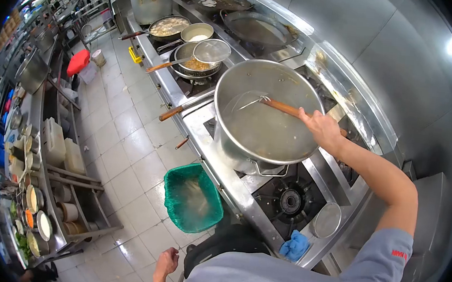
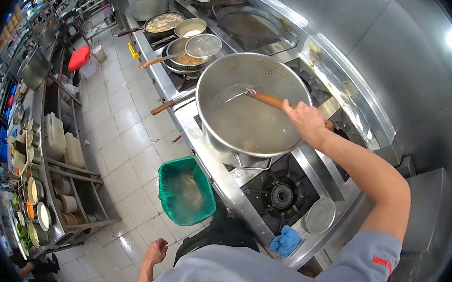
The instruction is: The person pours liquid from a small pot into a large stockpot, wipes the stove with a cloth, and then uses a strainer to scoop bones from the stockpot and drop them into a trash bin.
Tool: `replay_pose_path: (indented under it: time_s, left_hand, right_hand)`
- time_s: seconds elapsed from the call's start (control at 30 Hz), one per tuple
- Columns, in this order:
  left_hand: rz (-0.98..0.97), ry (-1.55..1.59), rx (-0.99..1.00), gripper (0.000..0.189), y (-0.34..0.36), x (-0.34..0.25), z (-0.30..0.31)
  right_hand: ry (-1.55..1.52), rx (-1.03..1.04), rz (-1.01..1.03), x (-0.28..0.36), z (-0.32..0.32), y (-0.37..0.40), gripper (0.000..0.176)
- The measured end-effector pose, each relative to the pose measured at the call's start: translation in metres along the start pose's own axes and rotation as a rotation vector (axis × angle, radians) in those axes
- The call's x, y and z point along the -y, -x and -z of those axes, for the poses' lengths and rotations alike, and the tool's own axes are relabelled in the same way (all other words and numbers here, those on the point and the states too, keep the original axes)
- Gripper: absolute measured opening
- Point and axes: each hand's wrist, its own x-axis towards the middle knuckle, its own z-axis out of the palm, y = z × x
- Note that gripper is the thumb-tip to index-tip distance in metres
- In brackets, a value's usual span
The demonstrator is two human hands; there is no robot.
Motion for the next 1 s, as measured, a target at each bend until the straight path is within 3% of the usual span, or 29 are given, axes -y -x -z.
replay_pose_path:
  time_s: [0.13,0.2,0.23,0.3,0.33,0.37,0.43,0.5,0.57,0.7,0.73,0.8,0.83,0.9,1.0]
  left_hand:
    - [-0.008,0.000,0.003,0.017,-0.010,-0.010,0.000]
    - [0.015,0.020,0.002,0.017,-0.011,-0.012,0.001]
    - [0.041,0.008,0.002,0.017,-0.009,-0.014,0.002]
    - [0.076,-0.003,0.001,0.017,-0.005,-0.013,-0.001]
    - [0.104,-0.022,0.011,0.018,-0.001,-0.008,-0.006]
    - [0.132,-0.041,0.022,0.018,0.003,-0.003,-0.011]
    - [0.131,-0.005,0.020,0.018,0.011,0.008,-0.021]
    - [0.128,0.035,0.015,0.019,0.019,0.009,-0.026]
    - [0.177,0.052,0.004,0.019,0.026,0.002,-0.030]
    - [0.183,0.126,-0.016,0.017,0.034,-0.012,-0.030]
    - [0.187,0.143,-0.019,0.017,0.034,-0.006,-0.034]
    - [0.199,0.174,-0.032,0.017,0.034,-0.012,-0.032]
    - [0.211,0.200,-0.033,0.016,0.036,-0.013,-0.029]
    - [0.206,0.208,-0.045,0.017,0.036,-0.007,-0.036]
    - [0.174,0.196,-0.050,0.017,0.034,-0.005,-0.036]
  right_hand:
    - [-0.051,0.144,0.022,-0.020,0.014,-0.007,0.064]
    - [-0.231,0.329,0.019,-0.036,0.028,-0.011,0.058]
    - [-0.230,0.330,0.025,-0.040,0.036,-0.013,0.058]
    - [-0.206,0.530,0.080,-0.048,0.059,-0.012,0.049]
    - [-0.293,0.691,-0.084,-0.040,0.099,-0.013,0.040]
    - [-0.295,0.694,-0.078,-0.045,0.112,-0.014,0.040]
    - [-0.481,1.029,-0.234,-0.053,0.125,-0.027,0.036]
    - [-0.561,1.155,-0.245,-0.072,0.093,-0.030,0.033]
    - [-0.832,1.371,-0.310,-0.078,0.079,-0.033,0.029]
    - [-1.279,1.598,-0.425,-0.056,0.052,-0.026,0.022]
    - [-1.277,1.595,-0.422,-0.045,0.045,-0.024,0.022]
    - [-1.680,1.552,-0.561,-0.017,0.041,-0.021,0.023]
    - [-1.683,1.553,-0.559,-0.008,0.041,-0.020,0.023]
    - [-2.031,1.439,-0.596,0.005,0.043,-0.020,0.022]
    - [-2.261,1.299,-0.644,0.025,0.037,-0.018,0.023]
